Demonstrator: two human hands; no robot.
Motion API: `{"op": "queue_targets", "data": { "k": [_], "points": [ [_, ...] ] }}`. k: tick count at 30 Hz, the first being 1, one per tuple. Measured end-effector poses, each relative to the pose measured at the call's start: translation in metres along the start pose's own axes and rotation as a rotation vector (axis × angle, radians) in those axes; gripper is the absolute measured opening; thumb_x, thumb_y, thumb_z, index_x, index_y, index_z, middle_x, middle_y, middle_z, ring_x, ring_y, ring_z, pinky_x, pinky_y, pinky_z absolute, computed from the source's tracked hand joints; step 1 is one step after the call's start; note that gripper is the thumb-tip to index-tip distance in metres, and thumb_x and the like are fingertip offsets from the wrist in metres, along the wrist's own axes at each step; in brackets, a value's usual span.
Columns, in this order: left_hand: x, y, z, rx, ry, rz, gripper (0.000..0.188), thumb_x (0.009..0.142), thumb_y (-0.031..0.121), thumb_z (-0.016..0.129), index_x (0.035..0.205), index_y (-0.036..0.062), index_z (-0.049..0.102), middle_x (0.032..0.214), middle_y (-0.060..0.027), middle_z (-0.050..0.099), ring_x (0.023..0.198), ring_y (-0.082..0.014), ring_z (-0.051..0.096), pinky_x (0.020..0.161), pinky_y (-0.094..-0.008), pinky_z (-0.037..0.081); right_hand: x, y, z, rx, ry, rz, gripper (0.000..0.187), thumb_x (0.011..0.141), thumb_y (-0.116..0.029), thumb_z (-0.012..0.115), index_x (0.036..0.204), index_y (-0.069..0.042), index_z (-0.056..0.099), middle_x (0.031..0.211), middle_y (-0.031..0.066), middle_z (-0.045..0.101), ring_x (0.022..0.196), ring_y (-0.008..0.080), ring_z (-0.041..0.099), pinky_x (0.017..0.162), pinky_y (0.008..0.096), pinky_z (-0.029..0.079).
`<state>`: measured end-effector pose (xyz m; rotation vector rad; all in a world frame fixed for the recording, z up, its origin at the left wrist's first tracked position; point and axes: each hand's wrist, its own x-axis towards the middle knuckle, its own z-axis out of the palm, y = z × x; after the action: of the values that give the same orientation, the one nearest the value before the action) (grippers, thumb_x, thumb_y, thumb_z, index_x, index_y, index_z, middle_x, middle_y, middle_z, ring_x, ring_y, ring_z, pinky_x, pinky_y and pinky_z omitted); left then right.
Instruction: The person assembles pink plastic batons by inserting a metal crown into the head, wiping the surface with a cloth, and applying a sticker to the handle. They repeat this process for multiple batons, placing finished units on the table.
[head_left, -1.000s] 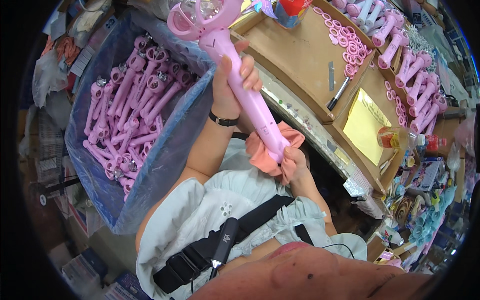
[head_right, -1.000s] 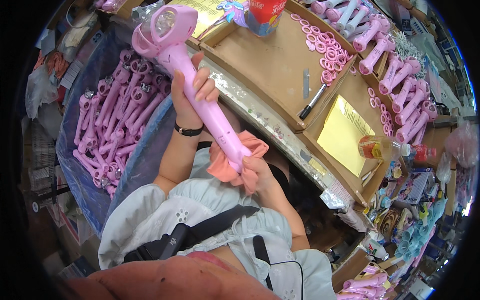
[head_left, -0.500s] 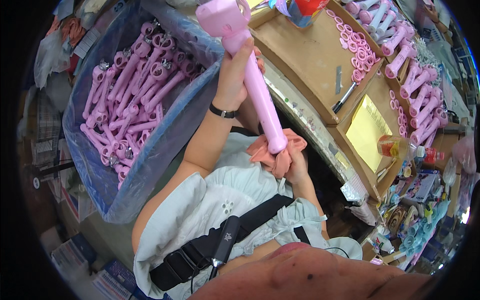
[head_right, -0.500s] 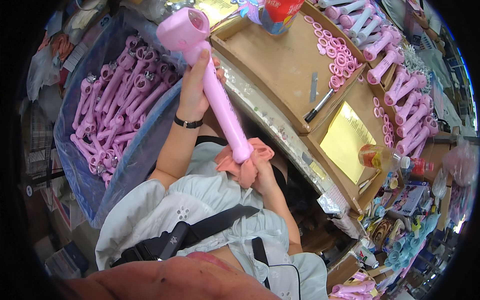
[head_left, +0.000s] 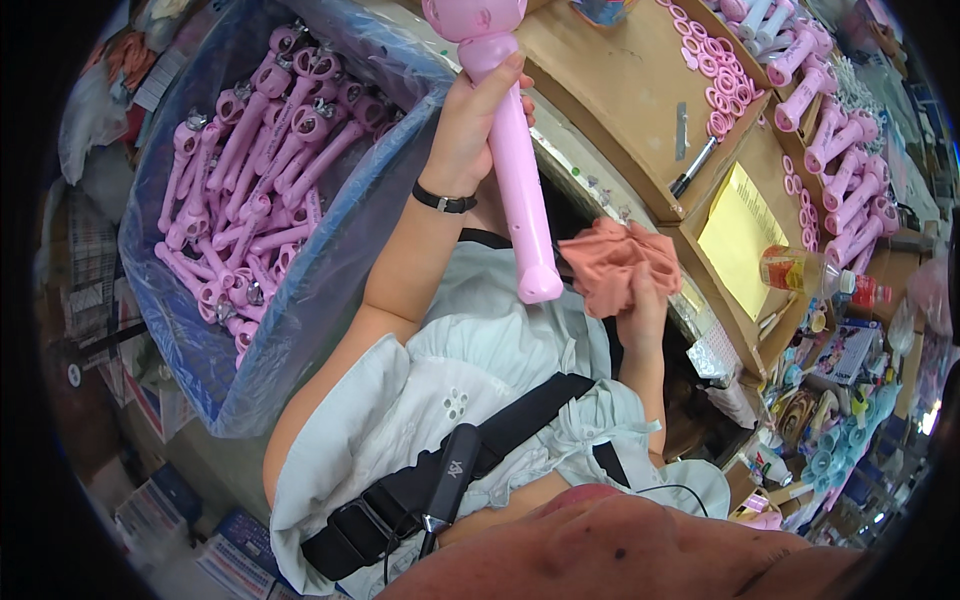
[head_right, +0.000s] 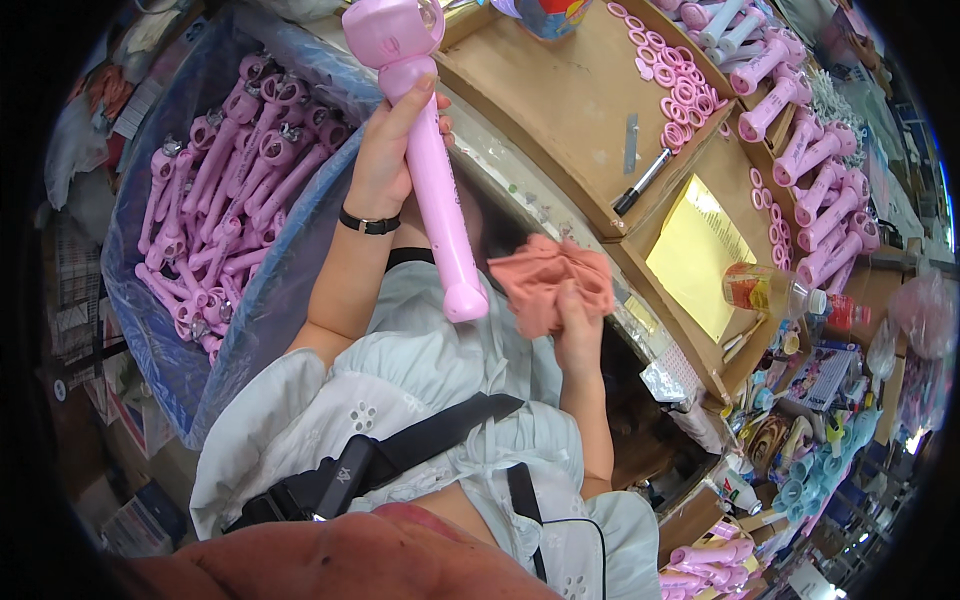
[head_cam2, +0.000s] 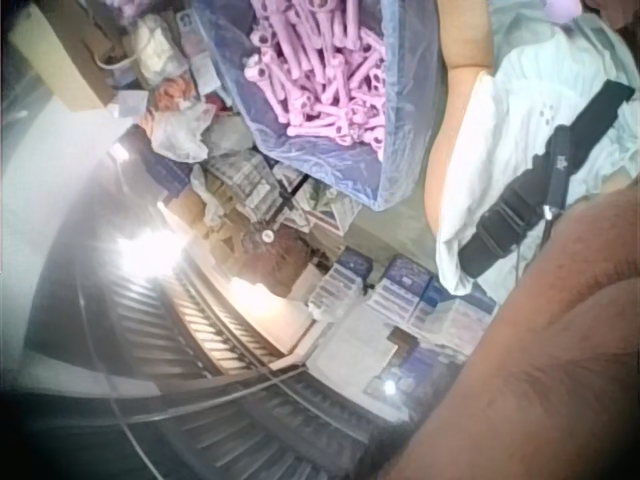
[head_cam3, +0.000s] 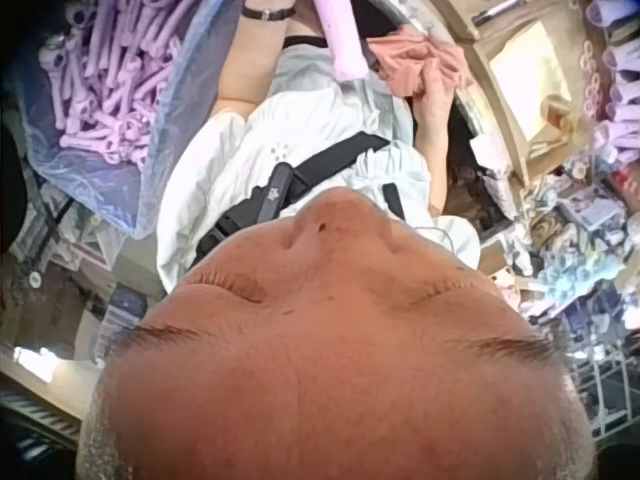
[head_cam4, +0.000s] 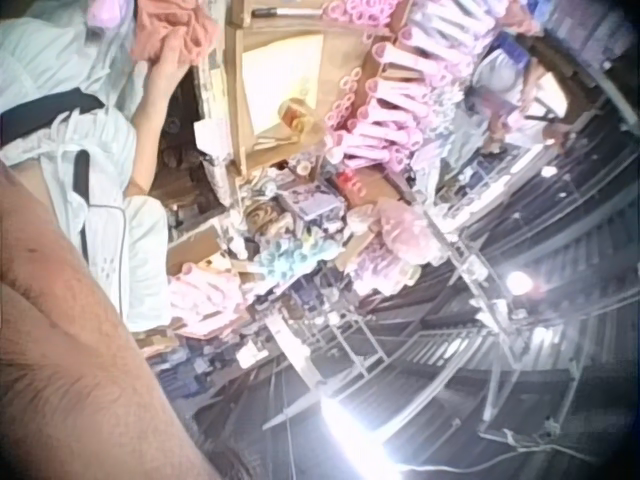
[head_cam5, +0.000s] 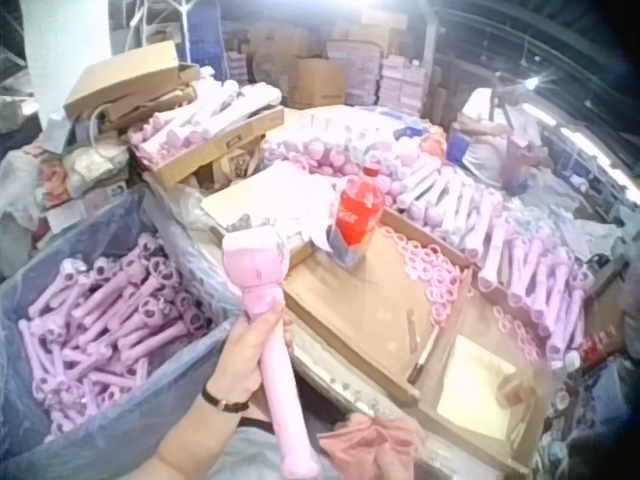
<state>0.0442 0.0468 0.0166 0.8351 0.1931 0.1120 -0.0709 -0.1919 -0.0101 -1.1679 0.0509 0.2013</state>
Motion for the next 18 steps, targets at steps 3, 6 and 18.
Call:
{"op": "queue_targets", "data": {
  "k": [3,6,18],
  "points": [
    [-0.007,-0.009,0.01,-0.024,-0.003,-0.023,0.031,0.084,0.025,0.069,0.102,0.0071,0.051,0.079,-0.0041,0.057,0.06,-0.0115,0.056,0.052,-0.0259,0.048,0.004,-0.003,0.019,-0.222,-0.254,0.329,0.05,0.087,-0.017,0.06,0.127,0.002,0.038,0.117,0.0148,0.055,0.104,0.0224,0.058,0.089,0.0339,0.047],
    [-0.017,-0.019,0.018,0.001,-0.023,-0.069,0.031,0.083,0.024,0.069,0.102,0.0065,0.051,0.08,-0.0043,0.058,0.061,-0.0111,0.055,0.052,-0.0252,0.048,0.01,0.001,0.04,-0.118,-0.569,0.383,0.04,0.088,-0.008,0.057,0.123,0.002,0.041,0.11,0.0112,0.055,0.096,0.0189,0.058,0.088,0.0308,0.045],
    [-0.017,-0.021,0.025,-0.058,-0.106,-0.221,0.031,0.085,0.022,0.068,0.102,0.0042,0.051,0.085,-0.007,0.06,0.061,-0.0115,0.056,0.052,-0.0242,0.049,0.013,0.027,0.025,0.225,0.008,0.305,0.029,0.096,-0.018,0.048,0.117,0.001,0.05,0.109,0.0076,0.059,0.097,0.0141,0.058,0.083,0.0273,0.048]
  ]
}}
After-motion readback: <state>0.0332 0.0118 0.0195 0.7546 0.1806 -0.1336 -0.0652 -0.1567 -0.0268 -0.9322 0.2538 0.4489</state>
